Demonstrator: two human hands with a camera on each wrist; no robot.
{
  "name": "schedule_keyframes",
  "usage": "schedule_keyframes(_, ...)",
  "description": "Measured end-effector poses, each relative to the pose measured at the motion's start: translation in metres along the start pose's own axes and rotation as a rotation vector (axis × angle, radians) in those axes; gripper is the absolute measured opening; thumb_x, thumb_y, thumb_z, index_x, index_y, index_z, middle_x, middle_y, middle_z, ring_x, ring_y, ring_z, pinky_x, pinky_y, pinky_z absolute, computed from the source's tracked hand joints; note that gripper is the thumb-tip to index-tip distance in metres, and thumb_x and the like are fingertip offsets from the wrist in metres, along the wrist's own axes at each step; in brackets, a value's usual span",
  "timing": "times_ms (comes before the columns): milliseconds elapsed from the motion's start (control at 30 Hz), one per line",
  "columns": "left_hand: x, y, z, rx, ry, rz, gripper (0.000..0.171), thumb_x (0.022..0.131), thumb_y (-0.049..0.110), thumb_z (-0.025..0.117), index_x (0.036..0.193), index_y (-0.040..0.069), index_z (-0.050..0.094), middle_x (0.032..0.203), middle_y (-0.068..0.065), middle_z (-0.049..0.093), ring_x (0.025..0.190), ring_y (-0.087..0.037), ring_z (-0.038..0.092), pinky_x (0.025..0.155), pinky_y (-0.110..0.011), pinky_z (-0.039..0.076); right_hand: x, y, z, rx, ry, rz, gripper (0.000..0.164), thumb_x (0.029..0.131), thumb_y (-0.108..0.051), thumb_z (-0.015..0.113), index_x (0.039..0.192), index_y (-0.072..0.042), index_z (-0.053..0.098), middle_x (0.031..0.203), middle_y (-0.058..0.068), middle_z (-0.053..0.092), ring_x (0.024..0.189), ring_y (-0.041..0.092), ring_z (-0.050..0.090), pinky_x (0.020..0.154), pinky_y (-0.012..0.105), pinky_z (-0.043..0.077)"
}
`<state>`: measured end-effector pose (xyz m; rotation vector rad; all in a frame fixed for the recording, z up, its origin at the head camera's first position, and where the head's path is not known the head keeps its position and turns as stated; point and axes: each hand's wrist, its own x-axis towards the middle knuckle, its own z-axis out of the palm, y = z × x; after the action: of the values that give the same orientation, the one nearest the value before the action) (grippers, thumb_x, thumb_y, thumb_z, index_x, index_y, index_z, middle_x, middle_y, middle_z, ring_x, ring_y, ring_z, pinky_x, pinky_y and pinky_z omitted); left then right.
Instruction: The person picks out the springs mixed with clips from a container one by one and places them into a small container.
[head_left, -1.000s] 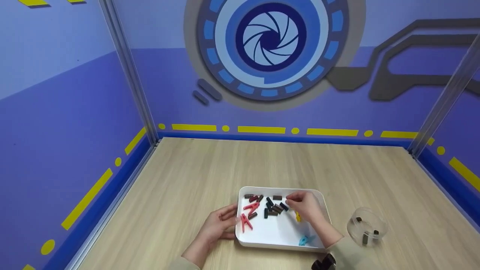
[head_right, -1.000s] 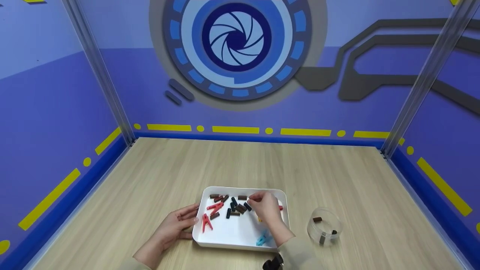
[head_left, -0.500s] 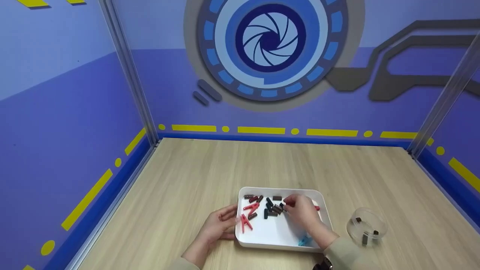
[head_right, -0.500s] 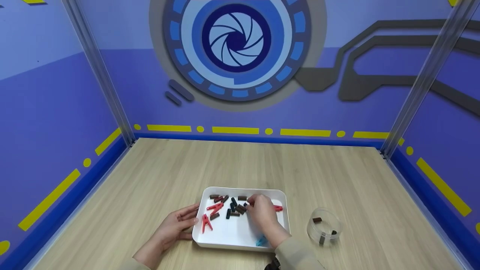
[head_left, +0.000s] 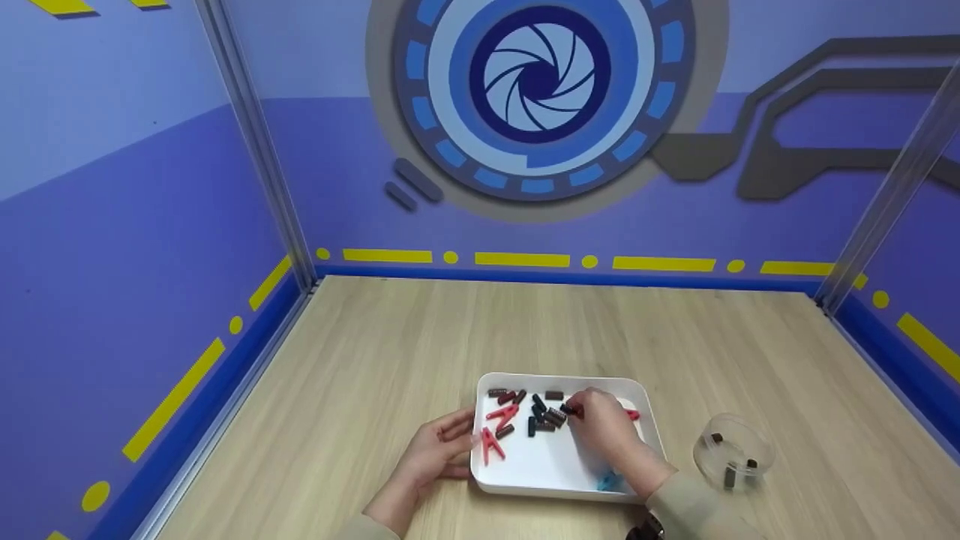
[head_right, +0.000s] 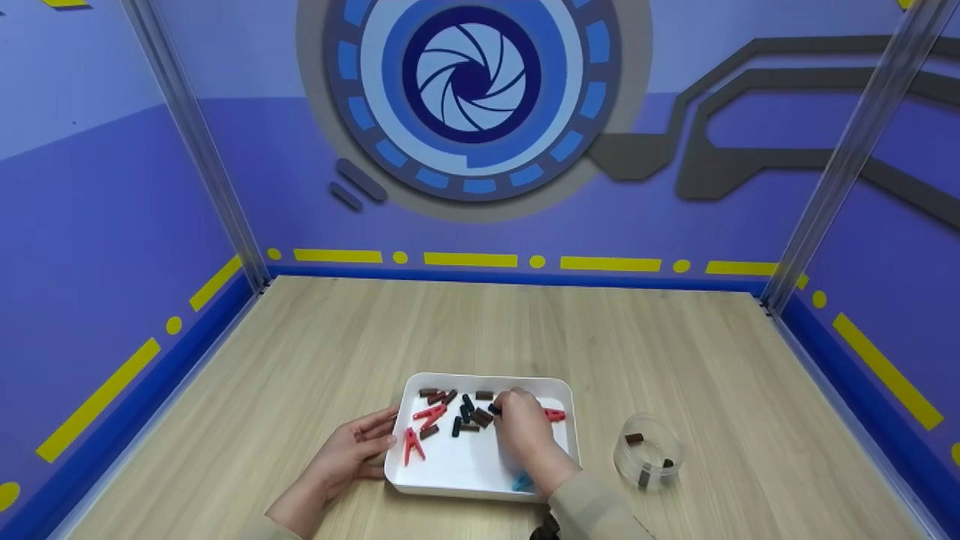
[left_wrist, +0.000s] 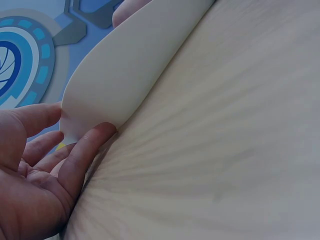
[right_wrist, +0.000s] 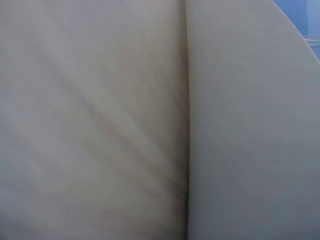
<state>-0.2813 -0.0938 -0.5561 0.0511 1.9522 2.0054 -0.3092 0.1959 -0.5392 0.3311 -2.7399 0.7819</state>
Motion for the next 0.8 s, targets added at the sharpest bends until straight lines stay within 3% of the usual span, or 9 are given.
schedule_keyframes(233,-0.0004,-0.0004,0.0008,-0.017,0.004,0.001,0.062,0.096,0.011,0.070,0.153,0.006,0.048,0.154,-0.023,0.051,0.101,-0.020,0.074,0.065,-0.038,0.065,-0.0016,0.0017,0.0002,-0.033,0.048,-0.051,0.016,0.079,0.011,0.073,0.081,-0.004,0.075,0.077,0.004,0.070,0.076,0.018,0.066,0.071,0.040,0.058)
schedule_keyframes(800,0.0014,-0.0001,0.0011,-0.002,0.009,-0.004,0.063,0.096,0.014,0.072,0.154,0.008,0.047,0.155,-0.021,0.050,0.106,-0.022,0.074,0.066,-0.039,0.065,0.0021,0.0009,-0.0033,0.089,0.038,0.041,0.014,0.080,0.009,0.076,0.087,-0.003,0.077,0.083,0.005,0.071,0.081,0.018,0.067,0.078,0.040,0.060)
